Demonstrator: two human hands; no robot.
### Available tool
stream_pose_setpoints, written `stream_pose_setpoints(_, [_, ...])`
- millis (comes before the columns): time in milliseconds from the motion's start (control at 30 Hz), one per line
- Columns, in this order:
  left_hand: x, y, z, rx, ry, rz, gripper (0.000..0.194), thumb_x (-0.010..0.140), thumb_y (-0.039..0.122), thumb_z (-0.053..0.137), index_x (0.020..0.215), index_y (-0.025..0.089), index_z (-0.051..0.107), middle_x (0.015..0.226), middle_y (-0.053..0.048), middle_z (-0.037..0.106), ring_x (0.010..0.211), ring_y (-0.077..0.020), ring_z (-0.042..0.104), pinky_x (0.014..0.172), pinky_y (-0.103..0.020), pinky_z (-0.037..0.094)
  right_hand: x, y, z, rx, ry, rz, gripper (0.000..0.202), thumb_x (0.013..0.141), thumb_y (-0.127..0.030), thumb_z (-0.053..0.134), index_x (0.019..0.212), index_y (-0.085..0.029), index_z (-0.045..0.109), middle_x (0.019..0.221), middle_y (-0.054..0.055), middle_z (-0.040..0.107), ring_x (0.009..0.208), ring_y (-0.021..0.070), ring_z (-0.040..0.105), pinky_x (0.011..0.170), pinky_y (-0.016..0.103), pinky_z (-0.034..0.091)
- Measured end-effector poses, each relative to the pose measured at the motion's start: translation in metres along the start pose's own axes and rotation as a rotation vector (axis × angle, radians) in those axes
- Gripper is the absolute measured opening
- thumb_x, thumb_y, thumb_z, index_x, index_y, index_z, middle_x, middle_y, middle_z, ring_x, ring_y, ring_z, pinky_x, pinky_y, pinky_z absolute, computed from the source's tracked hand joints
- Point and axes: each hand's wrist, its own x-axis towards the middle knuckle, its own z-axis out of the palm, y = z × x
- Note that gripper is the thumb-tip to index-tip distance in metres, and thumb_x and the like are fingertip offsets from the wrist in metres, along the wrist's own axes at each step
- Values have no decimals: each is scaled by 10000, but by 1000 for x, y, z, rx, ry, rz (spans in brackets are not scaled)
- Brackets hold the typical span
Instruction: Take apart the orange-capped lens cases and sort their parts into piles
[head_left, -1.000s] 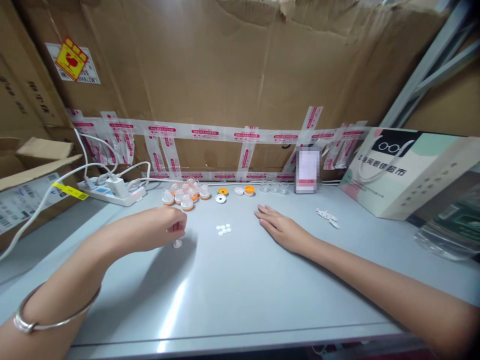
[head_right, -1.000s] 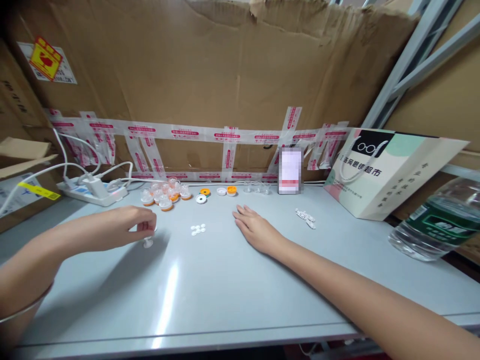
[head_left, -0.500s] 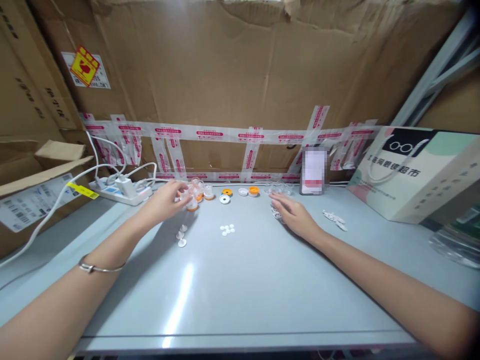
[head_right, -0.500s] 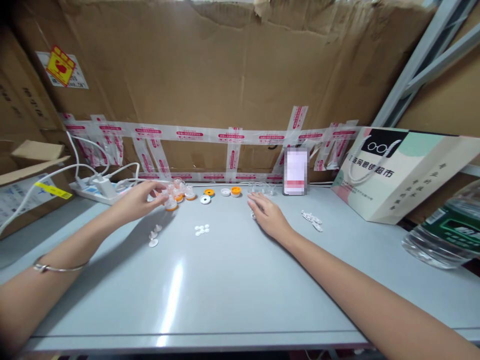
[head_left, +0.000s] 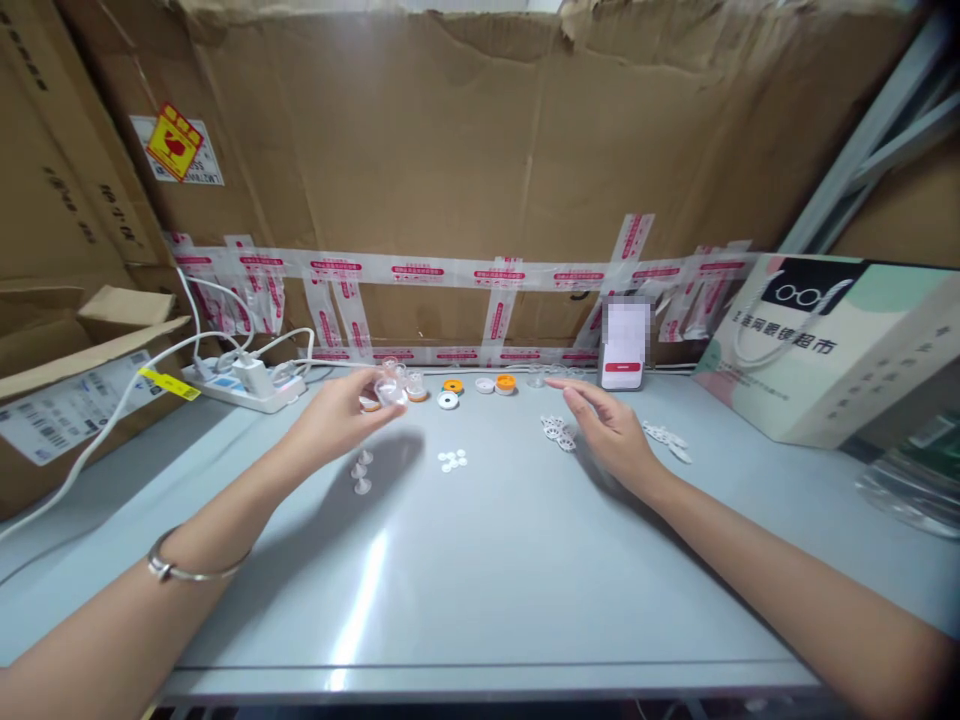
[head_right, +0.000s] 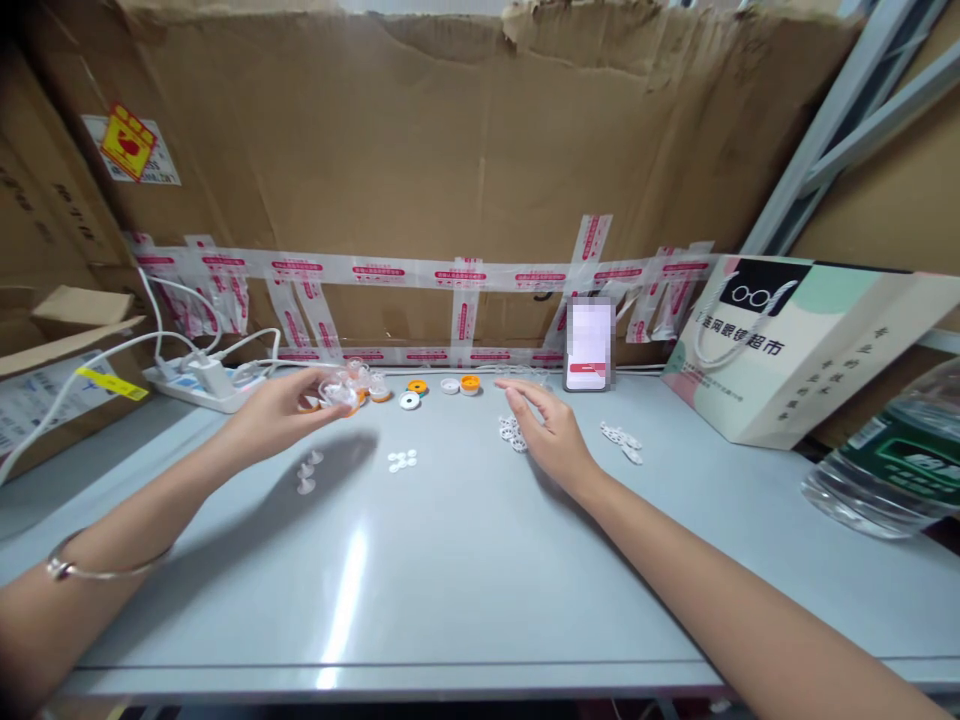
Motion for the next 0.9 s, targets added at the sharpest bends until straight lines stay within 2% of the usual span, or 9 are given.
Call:
stream_pose_setpoints(33, [-7, 14, 2, -117, -13, 47, 282, 744, 421, 543, 894, 182, 552, 919, -28, 624, 740, -159, 561, 646, -244, 405, -1, -3, -1, 4, -18, 0, 331, 866, -390, 416, 1079, -229, 613, 1125, 39, 615, 1075, 197, 535, 961, 352, 373])
stream_pose_setpoints(167, [-33, 66, 24, -388, -268, 226, 142, 737, 273, 567, 852, 189, 563, 820, 9, 624, 745, -126, 550, 678, -223, 413, -7, -14, -4, 33, -131, 27, 313, 862, -388, 425, 1060, -231, 611, 1110, 40, 616, 1064, 197, 533, 941, 348, 377])
stream_pose_setpoints(267, [-45, 81, 41, -430, -358, 243, 138, 706, 227, 584, 836, 185, 560, 791, 17, 612, 723, -116, 537, 653, -215, 408, -11, -23, -3, 96, -196, 53, 302, 864, -394, 420, 1012, -212, 610, 1043, 48, 630, 1007, 188, 550, 903, 333, 393])
stream_pose_setpoints(367, [-50, 79, 51, -397, -387, 215, 137, 695, 221, 582, 821, 173, 557, 753, 10, 593, 654, -108, 505, 595, -212, 393, -18, -32, 2, 174, -270, 74, 295, 861, -412, 416, 931, -188, 594, 911, 48, 622, 874, 165, 565, 805, 303, 423])
stream_pose_setpoints(467, [-52, 74, 56, -344, -370, 220, 137, 695, 246, 589, 800, 164, 555, 712, 11, 565, 627, -107, 478, 577, -214, 375, -26, -40, 8, 236, -429, 69, 263, 840, -418, 451, 880, -177, 548, 804, 27, 567, 755, 139, 526, 695, 273, 420])
stream_pose_setpoints(533, [-53, 71, 58, -338, -355, 229, 151, 714, 284, 586, 788, 158, 551, 697, 12, 549, 618, -104, 467, 570, -212, 367, -32, -42, 13, 256, -544, 51, 257, 780, -410, 549, 887, -180, 508, 783, 6, 523, 703, 121, 481, 638, 251, 400])
stream_pose_setpoints(633, [-53, 68, 62, -384, -371, 221, 246, 712, 354, 611, 839, 153, 549, 720, 9, 549, 612, -100, 464, 558, -206, 366, -40, -42, 19, 275, -665, 45, 439, 618, -366, 724, 912, -196, 446, 763, -27, 466, 665, 100, 417, 587, 222, 370])
stream_pose_setpoints(733, [-52, 63, 66, -375, -355, 232, 341, 644, 385, 680, 853, 150, 548, 756, 2, 544, 636, -106, 465, 572, -205, 365, -46, -39, 24, 288, -694, 67, 513, 551, -351, 771, 889, -204, 414, 720, -50, 426, 643, 91, 376, 559, 209, 339])
stream_pose_setpoints(900, [-51, 60, 70, -309, -343, 238, 318, 646, 397, 673, 795, 143, 554, 716, 10, 508, 616, -103, 443, 554, -203, 343, -49, -39, 30, 273, -674, 90, 421, 607, -381, 731, 844, -195, 437, 685, -56, 401, 619, 85, 354, 536, 208, 303])
